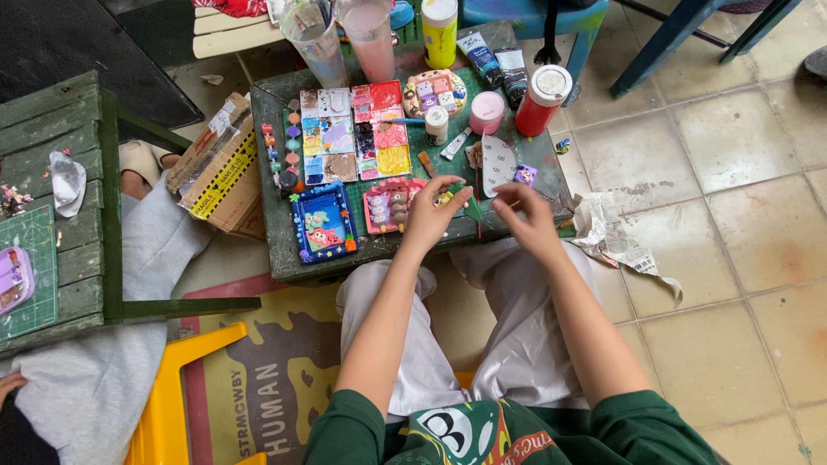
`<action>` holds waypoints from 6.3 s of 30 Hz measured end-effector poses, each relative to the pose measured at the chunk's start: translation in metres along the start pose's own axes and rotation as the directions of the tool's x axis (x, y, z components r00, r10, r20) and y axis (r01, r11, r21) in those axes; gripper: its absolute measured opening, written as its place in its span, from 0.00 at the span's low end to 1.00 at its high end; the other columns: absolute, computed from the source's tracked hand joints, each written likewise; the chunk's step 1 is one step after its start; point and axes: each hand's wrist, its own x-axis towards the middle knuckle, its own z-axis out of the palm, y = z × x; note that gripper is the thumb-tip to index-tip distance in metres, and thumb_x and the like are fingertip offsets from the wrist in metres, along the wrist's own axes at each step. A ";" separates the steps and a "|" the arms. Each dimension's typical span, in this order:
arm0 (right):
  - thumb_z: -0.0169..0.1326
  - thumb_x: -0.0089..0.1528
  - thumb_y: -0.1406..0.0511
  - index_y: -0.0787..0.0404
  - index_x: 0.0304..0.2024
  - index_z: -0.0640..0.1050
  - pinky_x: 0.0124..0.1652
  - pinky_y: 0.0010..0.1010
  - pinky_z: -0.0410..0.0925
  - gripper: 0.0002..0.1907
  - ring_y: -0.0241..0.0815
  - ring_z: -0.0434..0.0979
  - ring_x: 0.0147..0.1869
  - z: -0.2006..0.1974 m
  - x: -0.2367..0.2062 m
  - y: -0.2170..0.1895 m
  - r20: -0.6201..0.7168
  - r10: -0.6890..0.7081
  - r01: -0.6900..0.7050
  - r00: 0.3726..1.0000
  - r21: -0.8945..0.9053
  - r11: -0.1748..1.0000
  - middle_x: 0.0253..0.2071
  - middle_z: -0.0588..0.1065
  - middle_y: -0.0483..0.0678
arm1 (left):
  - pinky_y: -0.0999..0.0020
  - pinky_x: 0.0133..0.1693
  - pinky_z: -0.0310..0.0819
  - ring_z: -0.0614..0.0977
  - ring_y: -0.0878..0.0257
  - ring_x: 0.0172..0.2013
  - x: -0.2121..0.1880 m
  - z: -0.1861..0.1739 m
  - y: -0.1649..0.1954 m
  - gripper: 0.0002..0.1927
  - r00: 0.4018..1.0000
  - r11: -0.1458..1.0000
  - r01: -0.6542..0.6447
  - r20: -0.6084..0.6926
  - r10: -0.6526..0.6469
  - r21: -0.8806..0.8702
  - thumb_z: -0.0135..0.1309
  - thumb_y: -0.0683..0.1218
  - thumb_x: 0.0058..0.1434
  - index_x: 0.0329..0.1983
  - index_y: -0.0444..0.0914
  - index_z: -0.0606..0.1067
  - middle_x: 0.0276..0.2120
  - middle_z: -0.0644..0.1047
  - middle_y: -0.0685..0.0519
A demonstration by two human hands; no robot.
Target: The person paints several small plastic figurines and a rectangular tray using a paintbrush and a palette of acrylic paints. They dip the brush into different colors and apply paint to the figurines and the tray's surface, placing finished items on the table.
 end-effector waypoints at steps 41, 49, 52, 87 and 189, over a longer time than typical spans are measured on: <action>0.55 0.69 0.64 0.62 0.50 0.79 0.43 0.27 0.72 0.10 0.34 0.78 0.40 0.012 -0.014 0.018 0.091 0.483 -0.371 0.871 0.766 0.524 0.43 0.81 0.49 | 0.57 0.62 0.67 0.74 0.51 0.62 0.012 0.044 -0.007 0.18 0.936 0.781 -0.178 -0.141 0.322 0.599 0.47 0.51 0.74 0.61 0.38 0.75 0.59 0.76 0.49; 0.54 0.74 0.59 0.69 0.43 0.83 0.39 0.30 0.70 0.18 0.38 0.77 0.38 0.052 -0.008 0.021 0.214 0.339 -0.369 0.916 0.123 0.921 0.34 0.80 0.53 | 0.68 0.53 0.74 0.82 0.64 0.48 -0.054 0.017 -0.024 0.23 0.933 0.718 0.238 -0.053 -0.357 -0.654 0.42 0.55 0.75 0.62 0.34 0.71 0.51 0.81 0.47; 0.57 0.69 0.58 0.64 0.41 0.82 0.35 0.40 0.68 0.15 0.49 0.75 0.37 0.060 0.007 0.015 -0.002 0.195 -0.168 0.981 -0.516 0.840 0.31 0.77 0.55 | 0.67 0.53 0.77 0.83 0.63 0.47 -0.055 -0.017 -0.026 0.23 0.907 0.692 0.126 -0.200 -0.371 -0.711 0.42 0.54 0.74 0.61 0.33 0.71 0.48 0.81 0.47; 0.44 0.75 0.61 0.64 0.41 0.77 0.34 0.40 0.68 0.15 0.45 0.75 0.31 0.017 0.010 -0.001 -0.140 0.058 -0.097 0.988 -0.294 0.951 0.29 0.77 0.52 | 0.56 0.54 0.78 0.82 0.57 0.44 -0.053 -0.030 -0.031 0.31 0.939 0.618 0.030 -0.190 -0.287 -0.785 0.34 0.61 0.77 0.61 0.30 0.70 0.44 0.80 0.44; 0.70 0.57 0.63 0.62 0.42 0.64 0.38 0.46 0.69 0.26 0.59 0.78 0.36 -0.033 0.009 0.043 -0.524 0.119 -0.373 0.843 -0.412 0.831 0.34 0.75 0.56 | 0.46 0.65 0.57 0.79 0.52 0.52 0.028 0.020 -0.006 0.28 0.984 0.582 0.022 -0.120 0.131 0.813 0.64 0.43 0.57 0.62 0.40 0.72 0.49 0.78 0.48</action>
